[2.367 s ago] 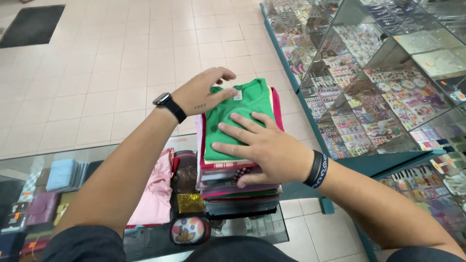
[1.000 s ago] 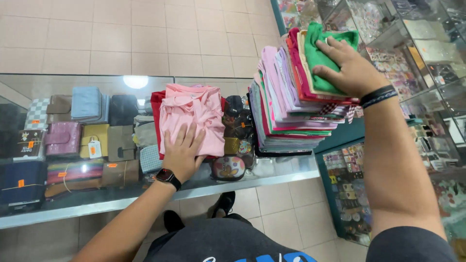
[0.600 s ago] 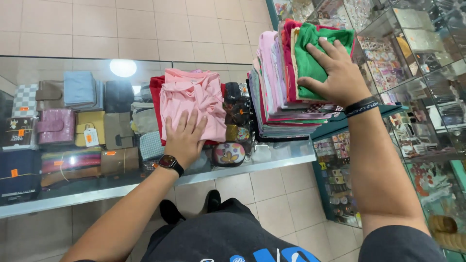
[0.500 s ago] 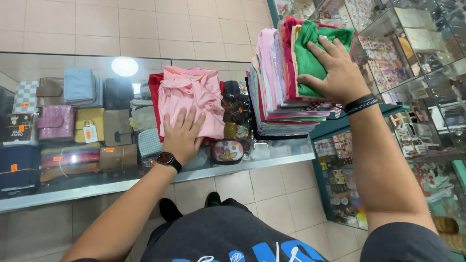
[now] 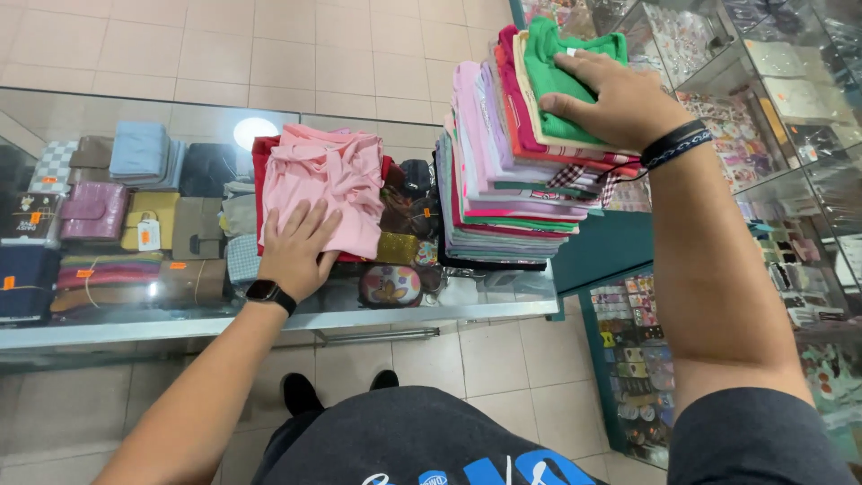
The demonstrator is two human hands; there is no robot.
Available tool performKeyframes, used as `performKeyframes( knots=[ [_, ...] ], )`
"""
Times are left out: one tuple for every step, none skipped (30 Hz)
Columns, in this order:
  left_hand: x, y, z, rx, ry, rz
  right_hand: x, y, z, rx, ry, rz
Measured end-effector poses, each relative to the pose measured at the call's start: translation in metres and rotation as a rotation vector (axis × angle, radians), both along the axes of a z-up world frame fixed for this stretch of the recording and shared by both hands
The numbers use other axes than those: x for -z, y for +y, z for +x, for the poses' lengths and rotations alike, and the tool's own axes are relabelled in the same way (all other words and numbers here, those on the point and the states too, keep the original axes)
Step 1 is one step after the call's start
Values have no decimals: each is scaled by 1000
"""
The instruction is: Folding and stacking small children's shirts on a glass display counter in a retail store.
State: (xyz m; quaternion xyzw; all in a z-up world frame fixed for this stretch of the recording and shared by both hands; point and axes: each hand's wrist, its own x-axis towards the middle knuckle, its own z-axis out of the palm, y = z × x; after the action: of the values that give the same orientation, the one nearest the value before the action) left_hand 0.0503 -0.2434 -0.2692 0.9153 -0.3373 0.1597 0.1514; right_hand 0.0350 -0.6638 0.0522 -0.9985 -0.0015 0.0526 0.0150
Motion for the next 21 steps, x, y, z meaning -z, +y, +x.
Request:
performKeyframes(
  knots=[
    [1,-1,0,-10,5,3,-1,-6,2,-10,5,3],
    [3,-1,0,-6,-10,-15,-1,-12,4,-46,7,50],
    [5,-1,-1,-4,-25,-32,-1,-17,6,-84,10,98],
    [5,-2,-3,-17,-20,-29,-1,-23,7,-96,16,101],
    [5,-2,-4,-11,-33,-31,-1,-28,9,-124,1,122],
    [4,-2,-4,-6,-47,-33,-1,-32,11,-151,-14,144],
    [4,-3,-6,-18,-47,-30,-2,-33,10,-163,-13,147],
    [4,-4,-7,-20,-102,-14,-3,-33,9,-175,-31,161],
    [4,-5,-8,-18,-157,1,-5,-34,8,-184,-50,175],
    [3,-7,-10,-28,-157,5,-7,-35,7,-193,-49,178],
    [3,-9,-11,-24,-180,36,-9,-36,5,-230,-93,192],
    [2,-9,-12,-21,-202,68,-11,-36,4,-266,-136,206],
    [3,-10,-11,-27,-204,70,-15,-35,-4,-272,-138,208],
    [4,-11,-11,-7,-206,80,-19,-34,-12,-346,-280,164],
    [4,-9,-10,12,-209,92,-23,-31,-19,-423,-421,122],
    [0,-11,-8,4,-210,96,-25,-27,-32,-430,-423,126],
    [-2,-11,-8,21,-106,18,-26,-21,-45,-473,-590,104],
    [-5,-10,-7,37,-2,-61,-26,-15,-58,-519,-755,85],
    [-10,-10,-5,29,3,-56,-18,-6,-68,-525,-751,94],
    [-14,-9,-2,37,59,-122,-10,2,-78,-550,-815,137],
    [-18,-9,-1,45,116,-191,-3,12,-89,-574,-876,178]
  ],
)
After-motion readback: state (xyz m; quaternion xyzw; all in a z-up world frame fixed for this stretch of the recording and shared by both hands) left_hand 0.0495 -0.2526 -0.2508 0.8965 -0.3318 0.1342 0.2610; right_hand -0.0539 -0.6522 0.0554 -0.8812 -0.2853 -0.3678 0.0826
